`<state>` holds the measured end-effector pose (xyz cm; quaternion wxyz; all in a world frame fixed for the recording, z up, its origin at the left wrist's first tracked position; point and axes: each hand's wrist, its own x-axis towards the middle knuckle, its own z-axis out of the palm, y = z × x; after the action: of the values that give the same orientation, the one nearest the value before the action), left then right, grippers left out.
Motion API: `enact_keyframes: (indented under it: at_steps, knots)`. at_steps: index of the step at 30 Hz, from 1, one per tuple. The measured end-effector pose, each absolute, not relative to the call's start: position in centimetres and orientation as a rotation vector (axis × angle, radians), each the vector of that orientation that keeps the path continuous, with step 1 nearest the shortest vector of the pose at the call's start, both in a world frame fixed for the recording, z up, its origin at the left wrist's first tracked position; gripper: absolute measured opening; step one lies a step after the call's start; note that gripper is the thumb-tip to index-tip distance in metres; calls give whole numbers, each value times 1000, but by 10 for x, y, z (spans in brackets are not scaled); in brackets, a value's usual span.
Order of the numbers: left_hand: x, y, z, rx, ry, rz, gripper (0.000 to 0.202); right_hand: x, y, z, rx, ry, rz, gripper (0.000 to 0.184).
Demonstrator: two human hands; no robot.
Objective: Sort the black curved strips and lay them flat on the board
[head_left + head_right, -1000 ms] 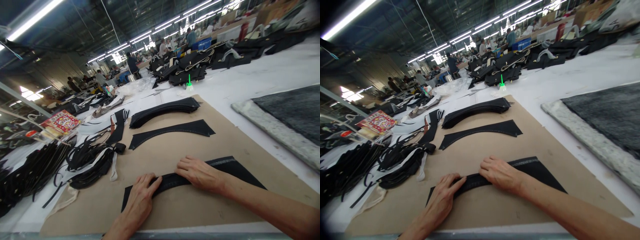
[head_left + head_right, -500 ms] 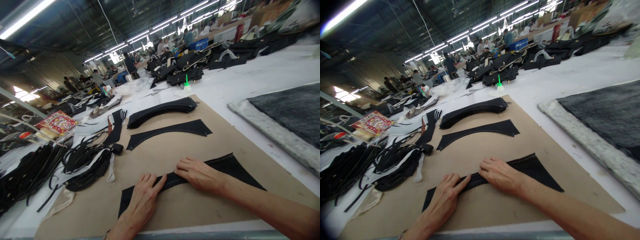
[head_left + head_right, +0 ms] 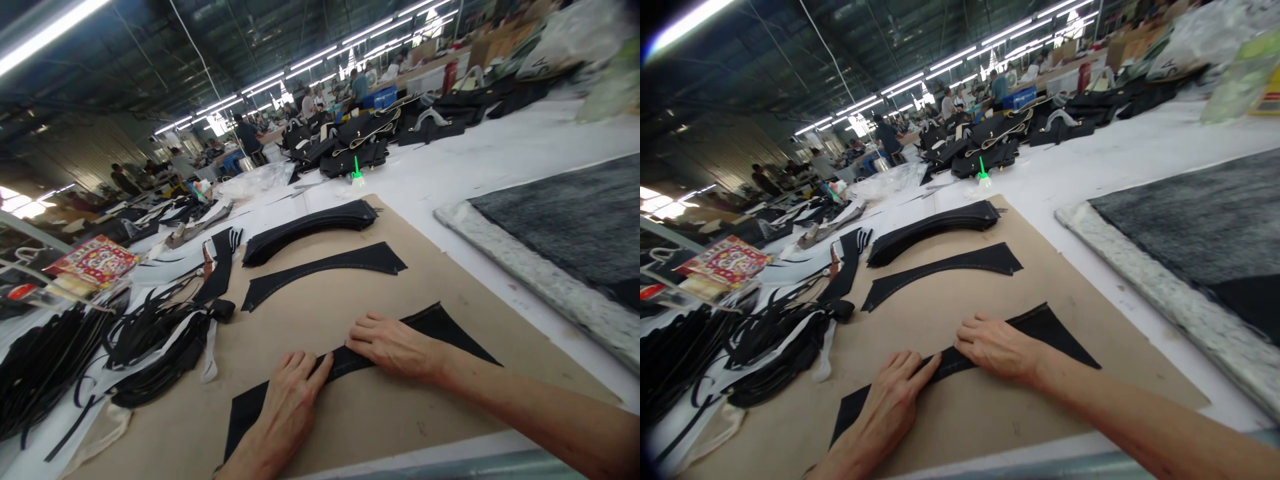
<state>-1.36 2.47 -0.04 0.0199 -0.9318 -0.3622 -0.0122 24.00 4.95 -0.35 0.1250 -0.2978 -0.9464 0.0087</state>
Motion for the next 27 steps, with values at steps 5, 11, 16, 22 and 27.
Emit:
enact_keyframes:
  at_steps: [5,11,16,22,27]
  knots:
    - [-2,25,-3,-2940,-1080,-133,43,258,49,-4,-880,-2743,8,9]
    - [16,24,2,-2842,-1082,-7,58,262,47,-5,-888,-2734,-8,11]
    - [25,23,4,-2788,-1134,33,62,266,46,-3,-885,-2727,-5,10]
    - [39,25,-2,-2847,-1076,-104,44,281,49,-4,-863,-2720,-14,13]
    - [49,25,-1,-2803,-1042,-23,59,296,49,-5,-856,-2712,-25,18]
